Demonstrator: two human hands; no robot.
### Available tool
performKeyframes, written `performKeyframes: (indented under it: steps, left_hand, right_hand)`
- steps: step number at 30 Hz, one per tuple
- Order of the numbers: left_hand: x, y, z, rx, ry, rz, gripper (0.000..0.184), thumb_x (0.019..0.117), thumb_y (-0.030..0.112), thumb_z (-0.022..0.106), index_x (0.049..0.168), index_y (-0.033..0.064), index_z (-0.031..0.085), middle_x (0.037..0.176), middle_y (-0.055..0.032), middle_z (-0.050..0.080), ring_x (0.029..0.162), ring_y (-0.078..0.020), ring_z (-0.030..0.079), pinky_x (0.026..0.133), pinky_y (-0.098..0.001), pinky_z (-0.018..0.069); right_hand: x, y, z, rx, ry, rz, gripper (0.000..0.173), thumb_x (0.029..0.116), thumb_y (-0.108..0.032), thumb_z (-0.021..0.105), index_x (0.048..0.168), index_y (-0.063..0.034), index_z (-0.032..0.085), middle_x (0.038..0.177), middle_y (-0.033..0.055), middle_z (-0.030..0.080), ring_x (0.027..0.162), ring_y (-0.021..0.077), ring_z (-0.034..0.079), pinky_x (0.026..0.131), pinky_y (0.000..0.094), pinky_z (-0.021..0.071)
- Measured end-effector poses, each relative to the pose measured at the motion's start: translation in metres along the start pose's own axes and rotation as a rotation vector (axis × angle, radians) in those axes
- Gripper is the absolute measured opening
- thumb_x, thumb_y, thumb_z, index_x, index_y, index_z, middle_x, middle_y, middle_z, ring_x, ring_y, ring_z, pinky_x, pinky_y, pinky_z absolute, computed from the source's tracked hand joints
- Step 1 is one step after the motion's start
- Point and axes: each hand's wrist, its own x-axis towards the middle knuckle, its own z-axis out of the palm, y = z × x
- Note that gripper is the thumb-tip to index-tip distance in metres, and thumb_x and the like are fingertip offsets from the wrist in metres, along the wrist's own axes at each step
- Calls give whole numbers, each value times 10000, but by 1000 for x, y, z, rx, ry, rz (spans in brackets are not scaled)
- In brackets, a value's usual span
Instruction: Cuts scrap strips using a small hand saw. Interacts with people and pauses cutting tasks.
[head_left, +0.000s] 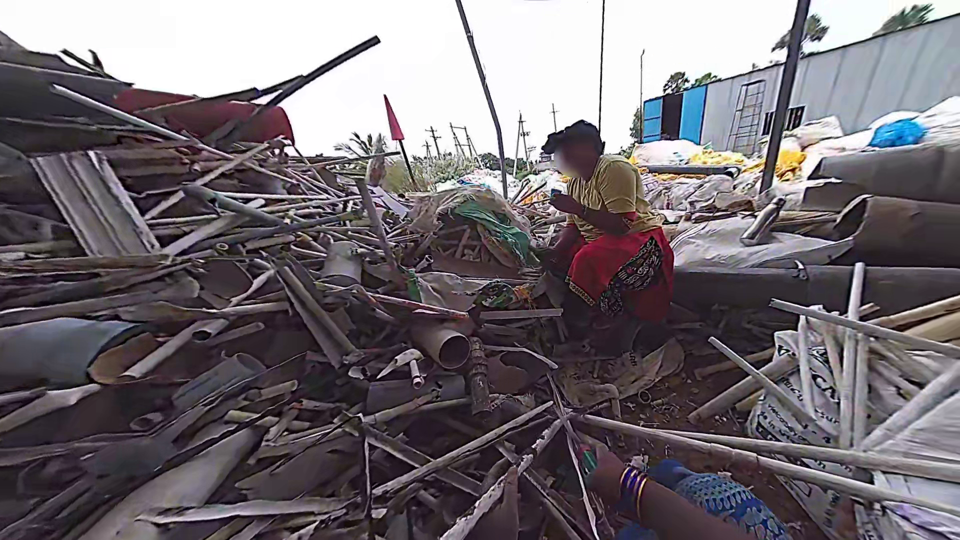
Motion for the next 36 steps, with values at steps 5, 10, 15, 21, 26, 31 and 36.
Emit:
performKeyframes:
  steps: [5,10,15,21,26,31,36]
  left_hand:
    - [0,3,7,57,48,29,297,1024,143,596,1214,-67,684,1148,-247,716,947,-351,727,908,-537,557]
    - [9,11,9,-37,165,-168,350,1046,202,603,1204,-106,656,1080,-315,696,1004,-431,692,974,-597,489]
    - [-4,21,8,19,83,-168,310,1044,199,606,1202,-53,692,1172,-275,699,1199,-404,636,1086,-572,414]
    - [-27,23,18,-212,232,-36,290,1037,152,578,1132,-108,662,929,-180,704,783,-148,676,806,-343,563]
    - [-27,28,17,-261,310,23,289,1019,117,577,1126,-145,631,1003,-226,679,840,-126,672,831,-292,559]
    - [-28,25,15,-277,295,-112,255,1045,110,564,1140,-117,626,975,-177,674,779,-90,670,768,-247,568]
    - [-19,22,18,-177,253,-186,309,1080,175,529,1184,-103,615,906,-162,658,713,-98,625,717,-272,541]
  right_hand:
    - [-39,1,-39,193,182,-477,662,873,-43,634,1512,-63,462,1280,225,632,1049,280,652,905,461,523]
    - [-101,-4,-81,257,515,-609,545,969,-110,582,1486,12,462,1080,190,675,836,206,643,788,386,531]
    - [-148,3,-120,669,777,-831,470,974,-108,483,1411,49,412,676,-47,532,447,-2,459,418,162,408]
    - [-160,24,-143,445,1145,-870,388,1022,-147,439,1346,66,419,750,-25,568,510,13,516,492,183,488]
    - [-122,43,-130,-66,572,-262,522,1062,-195,540,1543,-38,408,1218,264,667,1094,386,668,995,533,488]
    - [-70,58,-75,-228,235,-98,531,1095,-291,467,1532,-4,374,1294,293,626,1227,422,616,1063,560,453]
    - [-71,44,-53,-462,-92,-259,556,1115,-313,411,1583,-35,297,1296,329,605,1223,473,602,1048,609,444]
